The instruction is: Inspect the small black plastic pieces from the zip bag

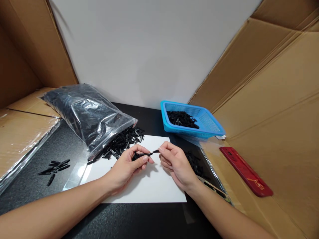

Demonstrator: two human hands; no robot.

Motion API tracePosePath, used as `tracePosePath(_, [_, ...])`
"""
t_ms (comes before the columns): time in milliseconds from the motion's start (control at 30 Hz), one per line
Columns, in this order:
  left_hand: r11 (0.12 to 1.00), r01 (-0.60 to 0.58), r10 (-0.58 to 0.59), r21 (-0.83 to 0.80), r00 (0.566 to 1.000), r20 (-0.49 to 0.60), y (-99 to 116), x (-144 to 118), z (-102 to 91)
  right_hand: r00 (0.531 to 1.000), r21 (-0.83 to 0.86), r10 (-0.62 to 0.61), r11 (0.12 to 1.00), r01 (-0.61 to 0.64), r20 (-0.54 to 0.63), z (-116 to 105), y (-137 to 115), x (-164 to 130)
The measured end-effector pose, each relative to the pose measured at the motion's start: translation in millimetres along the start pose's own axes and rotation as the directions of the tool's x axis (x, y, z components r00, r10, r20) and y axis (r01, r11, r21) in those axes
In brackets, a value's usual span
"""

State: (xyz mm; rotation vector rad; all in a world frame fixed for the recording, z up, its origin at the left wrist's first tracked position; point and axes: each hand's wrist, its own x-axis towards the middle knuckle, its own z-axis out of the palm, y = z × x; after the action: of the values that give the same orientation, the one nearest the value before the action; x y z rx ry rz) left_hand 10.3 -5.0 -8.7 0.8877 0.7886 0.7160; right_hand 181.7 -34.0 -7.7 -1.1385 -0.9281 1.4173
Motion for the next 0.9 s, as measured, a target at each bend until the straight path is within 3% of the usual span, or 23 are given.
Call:
tracePosePath(100, [1.0, -0.007, 0.007, 0.015, 1.0, -0.009, 0.1, 0.3, 0.0, 0.997, 0.163, 0.049, 0.985, -0.058, 0.057, -1.6, -5.4, 2.3])
tracePosePath(167, [1.0, -0.011, 0.011, 0.017, 1.0, -0.011, -0.1, 0.6, -0.4, 0.996, 0.174, 0.054, 0.983, -0.066, 0.069, -3.3, -6.1, 3.6])
tracePosePath(300, [1.0, -0.011, 0.011, -0.007, 1.0, -0.011, -1.2, 0.6, -1.7, 0.998, -0.074, -0.009, 0.997, 0.013, 0.06, -3.3, -1.4, 3.2])
tracePosePath(467, [0.999, -0.043, 0.043, -0.019, 0.999, -0.015, -1.6, -0.3, -1.9, 0.988, -0.379, -0.142, 0.913, 0.153, 0.057, 2.2, 0.1, -0.9])
tracePosePath(733, [0.993, 0.033, -0.036, -0.113, 0.999, -0.032, 3.0, 0.7, 1.8, 0.977, -0.419, -0.213, 0.888, 0.19, -0.009, -0.9, 0.7, 0.1])
tracePosePath(900, [0.994, 0.016, -0.019, -0.104, 0.999, -0.028, 1.3, 0.7, 0.9, 0.972, -0.418, -0.233, 0.886, 0.201, -0.027, -1.0, 0.3, -1.0])
